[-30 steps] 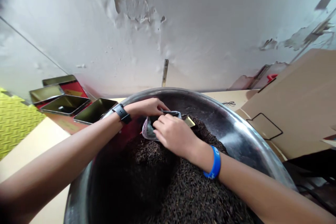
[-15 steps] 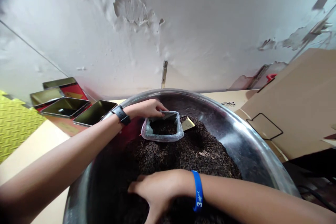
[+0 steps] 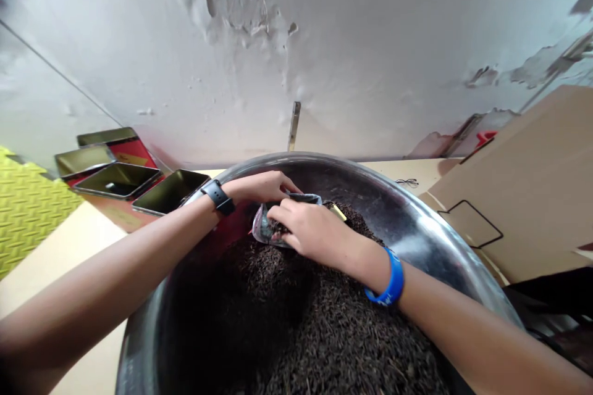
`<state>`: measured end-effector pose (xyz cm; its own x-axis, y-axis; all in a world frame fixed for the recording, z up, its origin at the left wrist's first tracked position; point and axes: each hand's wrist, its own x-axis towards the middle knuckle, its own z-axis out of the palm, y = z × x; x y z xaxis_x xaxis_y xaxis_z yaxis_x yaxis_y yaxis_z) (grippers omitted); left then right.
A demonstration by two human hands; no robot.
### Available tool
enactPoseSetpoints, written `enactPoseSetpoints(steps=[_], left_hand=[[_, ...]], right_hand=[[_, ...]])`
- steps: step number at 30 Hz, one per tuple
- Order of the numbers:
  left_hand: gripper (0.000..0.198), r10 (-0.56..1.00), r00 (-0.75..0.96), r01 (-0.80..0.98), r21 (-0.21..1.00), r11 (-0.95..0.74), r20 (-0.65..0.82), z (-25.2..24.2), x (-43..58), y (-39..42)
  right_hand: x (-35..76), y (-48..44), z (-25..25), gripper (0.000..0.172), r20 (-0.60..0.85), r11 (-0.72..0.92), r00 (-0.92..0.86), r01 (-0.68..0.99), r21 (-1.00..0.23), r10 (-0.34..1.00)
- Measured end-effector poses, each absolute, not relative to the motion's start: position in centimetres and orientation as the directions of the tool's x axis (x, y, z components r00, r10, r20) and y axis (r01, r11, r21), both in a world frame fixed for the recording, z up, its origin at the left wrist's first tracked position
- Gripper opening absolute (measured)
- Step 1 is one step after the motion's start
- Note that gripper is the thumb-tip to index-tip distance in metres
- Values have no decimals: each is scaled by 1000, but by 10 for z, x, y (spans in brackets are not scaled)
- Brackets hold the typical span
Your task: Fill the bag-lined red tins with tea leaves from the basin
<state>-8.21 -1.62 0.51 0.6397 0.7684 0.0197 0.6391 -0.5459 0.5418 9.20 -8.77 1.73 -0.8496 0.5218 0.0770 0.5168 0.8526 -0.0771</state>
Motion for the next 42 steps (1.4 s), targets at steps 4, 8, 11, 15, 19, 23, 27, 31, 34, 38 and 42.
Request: enactPoseSetpoints(steps=[4, 8, 11, 15, 19, 23, 27, 31, 34, 38, 42], left_hand=[[35, 793, 608, 662, 530, -530, 33, 4, -82, -17], [36, 772, 635, 629, 569, -530, 17, 2, -84, -15], [38, 774, 633, 633, 572, -521, 4, 2, -85, -13], [38, 770, 638, 632, 564, -532, 12, 2, -85, -11], [38, 760, 649, 626, 561, -541, 9, 1, -85, -12], [37, 767, 641, 642, 538, -546, 13, 1, -85, -12], [37, 760, 650, 637, 542, -548, 5, 1, -85, -11], [37, 757, 654, 627, 551, -551, 12, 2, -85, -12], [37, 766, 642, 639, 542, -546, 15, 3, -84, -13], [36, 774, 633, 648, 540, -537, 11, 4, -82, -15], [35, 789, 615, 667, 527, -527, 10, 4, -82, -15]], right_hand=[[93, -89, 15, 30, 225, 830, -819, 553, 66, 528], [80, -125, 7, 26, 180, 909, -891, 413, -54, 416], [75, -142, -24, 27, -29, 962, -976, 217, -163, 215], [79, -141, -66, 56, -167, 952, -962, 245, -184, 215], [75, -138, -61, 79, -325, 909, -939, 226, -350, 109], [65, -144, -43, 69, -518, 905, -850, 138, -402, -100], [64, -148, -39, 51, -618, 896, -775, 173, -409, -132], [71, -142, -20, 39, -459, 899, -887, 243, -365, 54], [79, -125, 3, 28, -246, 858, -923, 370, -356, 296], [88, -91, 13, 26, 128, 799, -791, 577, -170, 598], [95, -75, 4, 28, 258, 809, -773, 585, -67, 580]])
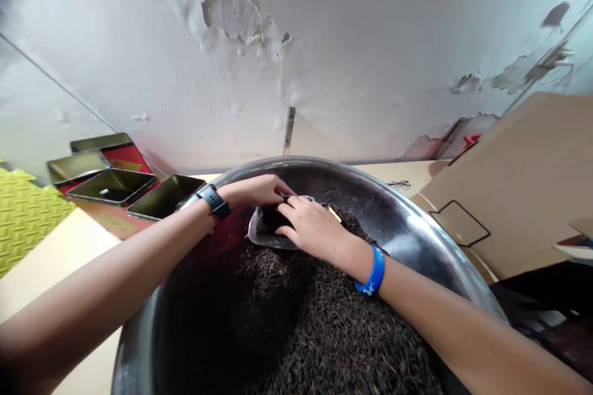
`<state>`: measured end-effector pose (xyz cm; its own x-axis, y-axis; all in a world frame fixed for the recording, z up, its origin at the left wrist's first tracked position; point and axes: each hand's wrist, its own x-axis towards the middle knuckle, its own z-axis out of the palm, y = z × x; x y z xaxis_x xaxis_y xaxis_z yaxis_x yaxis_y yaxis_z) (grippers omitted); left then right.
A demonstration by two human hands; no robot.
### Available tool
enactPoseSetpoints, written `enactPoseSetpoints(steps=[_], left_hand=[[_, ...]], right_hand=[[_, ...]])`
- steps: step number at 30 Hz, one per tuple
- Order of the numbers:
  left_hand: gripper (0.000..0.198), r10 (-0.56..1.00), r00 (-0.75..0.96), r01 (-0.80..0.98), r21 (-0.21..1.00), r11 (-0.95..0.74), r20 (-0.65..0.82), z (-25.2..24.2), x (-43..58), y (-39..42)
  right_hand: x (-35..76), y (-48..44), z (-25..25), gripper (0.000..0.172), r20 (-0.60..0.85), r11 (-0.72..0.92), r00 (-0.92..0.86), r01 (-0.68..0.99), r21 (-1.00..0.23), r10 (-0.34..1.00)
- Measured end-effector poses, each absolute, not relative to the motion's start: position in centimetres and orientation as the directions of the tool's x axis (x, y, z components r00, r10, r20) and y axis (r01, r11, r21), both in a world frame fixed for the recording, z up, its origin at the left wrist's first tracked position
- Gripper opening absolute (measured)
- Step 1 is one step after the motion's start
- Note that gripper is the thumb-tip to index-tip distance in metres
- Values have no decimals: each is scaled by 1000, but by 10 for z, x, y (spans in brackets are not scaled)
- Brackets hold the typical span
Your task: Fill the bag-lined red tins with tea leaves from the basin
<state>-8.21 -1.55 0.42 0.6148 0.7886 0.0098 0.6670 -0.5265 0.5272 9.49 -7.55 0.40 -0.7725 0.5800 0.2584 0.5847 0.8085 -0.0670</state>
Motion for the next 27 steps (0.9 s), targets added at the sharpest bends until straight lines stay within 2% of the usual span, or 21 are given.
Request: enactPoseSetpoints(steps=[2, 5, 7, 10, 13, 17, 27], left_hand=[[36, 780, 626, 653, 534, -537, 18, 5, -83, -16], [35, 765, 643, 632, 557, -539, 11, 6, -84, -16], [35, 767, 642, 629, 572, -527, 0, 7, -84, -18], [31, 772, 635, 637, 567, -523, -2, 9, -83, -20], [27, 768, 640, 636, 552, -540, 14, 9, -83, -21], [24, 763, 646, 637, 536, -554, 22, 7, -83, -19], [33, 748, 663, 625, 528, -574, 28, 3, -85, -13]], right_hand=[[95, -81, 5, 24, 311, 830, -771, 534, -161, 556], [92, -94, 14, 22, 326, 764, -728, 410, -498, 603], [90, -98, 21, 22, 218, 581, -705, 326, -746, 675], [92, -96, 24, 21, 59, 263, -653, 220, -939, 755], [97, -90, 21, 20, -30, 44, -605, 107, -993, 796], [105, -86, 20, 24, -107, -117, -595, 23, -993, 797], [110, -78, 19, 27, -147, -198, -579, -25, -980, 802]])
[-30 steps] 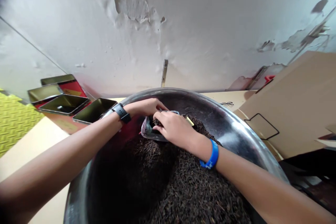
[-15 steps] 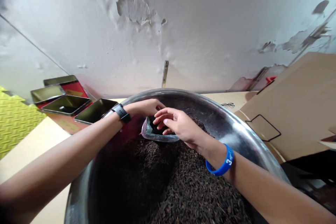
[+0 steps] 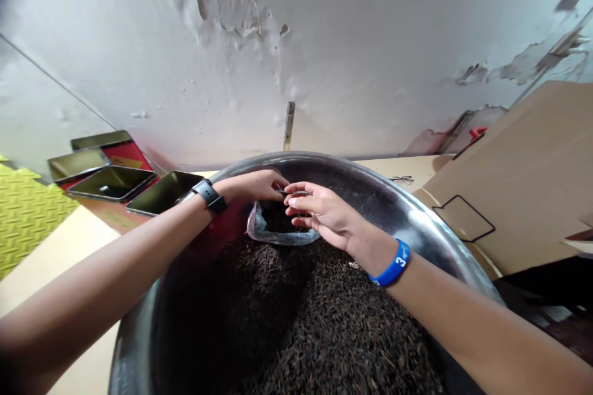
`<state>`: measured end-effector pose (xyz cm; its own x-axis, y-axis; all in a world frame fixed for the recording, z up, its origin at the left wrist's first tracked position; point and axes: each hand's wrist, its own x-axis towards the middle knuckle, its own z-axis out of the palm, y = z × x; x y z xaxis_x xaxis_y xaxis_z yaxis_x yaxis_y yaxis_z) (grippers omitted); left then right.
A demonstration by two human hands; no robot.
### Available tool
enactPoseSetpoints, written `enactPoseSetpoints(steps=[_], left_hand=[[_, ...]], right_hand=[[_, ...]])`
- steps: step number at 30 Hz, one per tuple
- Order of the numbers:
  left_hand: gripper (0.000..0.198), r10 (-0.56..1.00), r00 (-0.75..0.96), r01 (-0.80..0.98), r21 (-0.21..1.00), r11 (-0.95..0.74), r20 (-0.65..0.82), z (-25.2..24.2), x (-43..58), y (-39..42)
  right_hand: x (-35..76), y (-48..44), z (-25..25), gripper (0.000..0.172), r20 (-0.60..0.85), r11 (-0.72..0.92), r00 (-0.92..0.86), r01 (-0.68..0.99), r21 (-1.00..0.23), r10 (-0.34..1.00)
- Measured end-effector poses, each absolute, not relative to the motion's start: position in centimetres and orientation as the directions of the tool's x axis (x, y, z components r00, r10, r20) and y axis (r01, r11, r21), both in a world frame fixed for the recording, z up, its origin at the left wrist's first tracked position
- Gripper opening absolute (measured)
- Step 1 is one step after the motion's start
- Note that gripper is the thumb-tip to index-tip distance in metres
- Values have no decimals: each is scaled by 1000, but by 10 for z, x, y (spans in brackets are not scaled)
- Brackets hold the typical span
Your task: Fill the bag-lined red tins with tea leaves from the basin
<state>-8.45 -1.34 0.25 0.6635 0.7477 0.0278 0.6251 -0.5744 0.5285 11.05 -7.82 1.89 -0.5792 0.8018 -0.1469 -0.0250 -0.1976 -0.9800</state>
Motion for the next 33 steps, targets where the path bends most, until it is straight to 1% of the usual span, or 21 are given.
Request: enactPoseSetpoints(steps=[5, 11, 20, 26, 33], left_hand=[[33, 744, 667, 622, 519, -587, 42, 4, -85, -14], [36, 753, 658, 632, 522, -572, 27, 7, -84, -16], [35, 753, 657, 627, 536, -565, 26, 6, -84, -17], [36, 745, 667, 625, 525, -578, 25, 7, -84, -17], [38, 747, 665, 631, 517, -578, 25, 5, -85, -15]], right_hand=[[111, -76, 16, 24, -129, -175, -589, -22, -984, 798], [110, -75, 16, 23, -99, -108, -572, 18, -994, 814], [110, -74, 13, 20, -117, -140, -570, 2, -990, 814], [111, -72, 11, 22, -95, -74, -575, 59, -995, 813], [112, -69, 8, 22, -80, -92, -602, 10, -996, 795]])
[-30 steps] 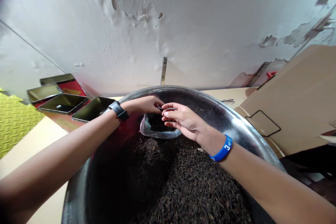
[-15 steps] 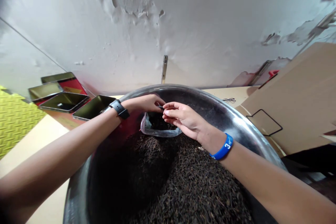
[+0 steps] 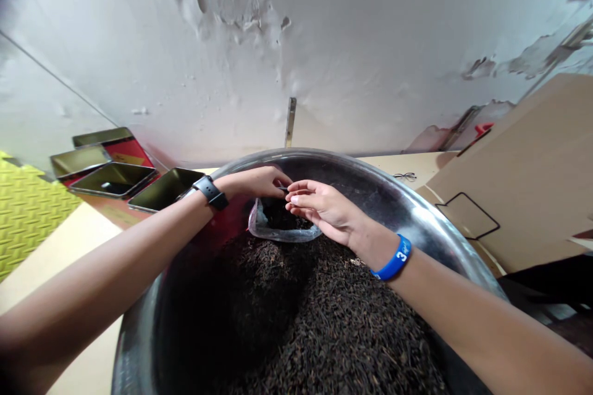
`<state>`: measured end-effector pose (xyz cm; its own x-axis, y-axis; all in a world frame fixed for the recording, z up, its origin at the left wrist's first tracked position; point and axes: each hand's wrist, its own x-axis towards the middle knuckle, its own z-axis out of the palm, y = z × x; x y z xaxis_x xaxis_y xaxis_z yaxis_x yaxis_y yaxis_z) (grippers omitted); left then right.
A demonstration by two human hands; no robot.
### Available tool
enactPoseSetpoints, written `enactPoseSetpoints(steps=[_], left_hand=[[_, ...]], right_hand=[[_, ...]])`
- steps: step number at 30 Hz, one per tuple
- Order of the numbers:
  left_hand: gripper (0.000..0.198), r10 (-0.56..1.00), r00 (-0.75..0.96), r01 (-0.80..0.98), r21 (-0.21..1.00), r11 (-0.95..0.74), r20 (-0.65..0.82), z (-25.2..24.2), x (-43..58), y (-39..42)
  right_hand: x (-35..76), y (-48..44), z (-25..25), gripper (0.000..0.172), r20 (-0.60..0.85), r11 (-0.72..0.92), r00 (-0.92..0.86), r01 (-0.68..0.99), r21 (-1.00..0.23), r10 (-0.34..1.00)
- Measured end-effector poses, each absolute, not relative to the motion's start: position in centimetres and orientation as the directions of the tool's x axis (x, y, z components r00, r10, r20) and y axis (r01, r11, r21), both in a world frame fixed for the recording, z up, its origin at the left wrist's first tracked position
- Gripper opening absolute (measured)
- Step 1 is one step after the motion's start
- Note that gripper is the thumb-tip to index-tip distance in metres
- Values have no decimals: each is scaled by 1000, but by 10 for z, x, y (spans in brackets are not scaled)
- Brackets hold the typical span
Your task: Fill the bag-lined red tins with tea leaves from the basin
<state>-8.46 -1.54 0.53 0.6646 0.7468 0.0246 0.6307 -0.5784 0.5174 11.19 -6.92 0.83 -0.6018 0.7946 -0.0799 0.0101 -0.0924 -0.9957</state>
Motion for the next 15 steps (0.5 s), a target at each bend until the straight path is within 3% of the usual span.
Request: enactPoseSetpoints(steps=[15], left_hand=[[35, 743, 669, 627, 532, -568, 6, 7, -83, -16]], right_hand=[[112, -69, 4, 24, -76, -43, -561, 71, -997, 824]])
